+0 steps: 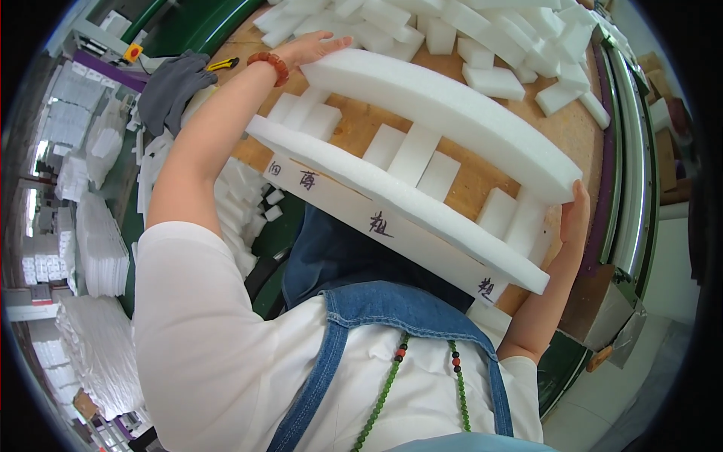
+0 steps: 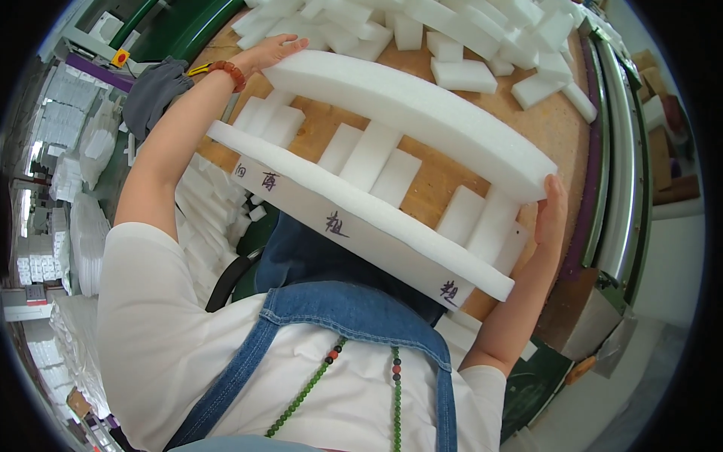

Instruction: Assembling foam pieces onto a jig for industrial packaging.

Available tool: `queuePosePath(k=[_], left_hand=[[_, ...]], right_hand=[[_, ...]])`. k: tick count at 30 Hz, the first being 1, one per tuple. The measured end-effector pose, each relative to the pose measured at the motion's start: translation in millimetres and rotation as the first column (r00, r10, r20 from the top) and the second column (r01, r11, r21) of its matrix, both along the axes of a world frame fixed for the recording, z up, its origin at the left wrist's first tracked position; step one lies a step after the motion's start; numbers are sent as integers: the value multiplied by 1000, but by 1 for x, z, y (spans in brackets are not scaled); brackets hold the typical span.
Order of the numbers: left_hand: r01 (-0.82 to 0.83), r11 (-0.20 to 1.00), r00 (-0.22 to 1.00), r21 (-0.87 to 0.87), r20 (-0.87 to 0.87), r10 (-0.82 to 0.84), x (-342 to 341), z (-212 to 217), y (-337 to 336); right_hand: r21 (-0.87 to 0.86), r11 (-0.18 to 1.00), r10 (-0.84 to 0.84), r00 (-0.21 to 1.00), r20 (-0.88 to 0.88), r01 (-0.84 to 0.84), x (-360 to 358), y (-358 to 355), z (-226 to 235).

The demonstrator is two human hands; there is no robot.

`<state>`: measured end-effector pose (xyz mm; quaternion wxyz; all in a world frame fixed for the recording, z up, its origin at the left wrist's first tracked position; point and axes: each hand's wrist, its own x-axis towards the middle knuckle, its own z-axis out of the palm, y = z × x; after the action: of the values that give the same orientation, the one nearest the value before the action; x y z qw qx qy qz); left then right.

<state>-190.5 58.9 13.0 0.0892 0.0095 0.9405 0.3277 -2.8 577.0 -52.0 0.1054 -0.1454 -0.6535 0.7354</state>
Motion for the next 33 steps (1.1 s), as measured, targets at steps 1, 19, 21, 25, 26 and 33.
queuePosePath(k=[1, 19, 21, 25, 26, 33], left_hand=[[0, 1000, 1000, 0, -13, 0, 0, 0, 0], [27, 859, 993, -512, -83, -81, -11, 37, 27], [117, 824, 858, -555, -361, -365, 4, 54, 51], [547, 827, 805, -130, -192, -562, 16, 54, 138], [664, 743, 727, -82, -162, -667, 20, 50, 156], [828, 541, 555, -145, 73, -829, 10, 22, 189]], right_hand=[[12, 1000, 14, 1000, -3, -14, 0, 0, 2], [214, 975, 66, 996, -57, -52, 5, -8, 11], [256, 967, 12, 1000, 9, -14, 7, -22, 24], [220, 970, 103, 995, 14, -104, 12, -13, 25], [230, 968, 95, 995, 17, -96, 14, -12, 24], [257, 966, 56, 996, -65, -38, 11, -13, 17]])
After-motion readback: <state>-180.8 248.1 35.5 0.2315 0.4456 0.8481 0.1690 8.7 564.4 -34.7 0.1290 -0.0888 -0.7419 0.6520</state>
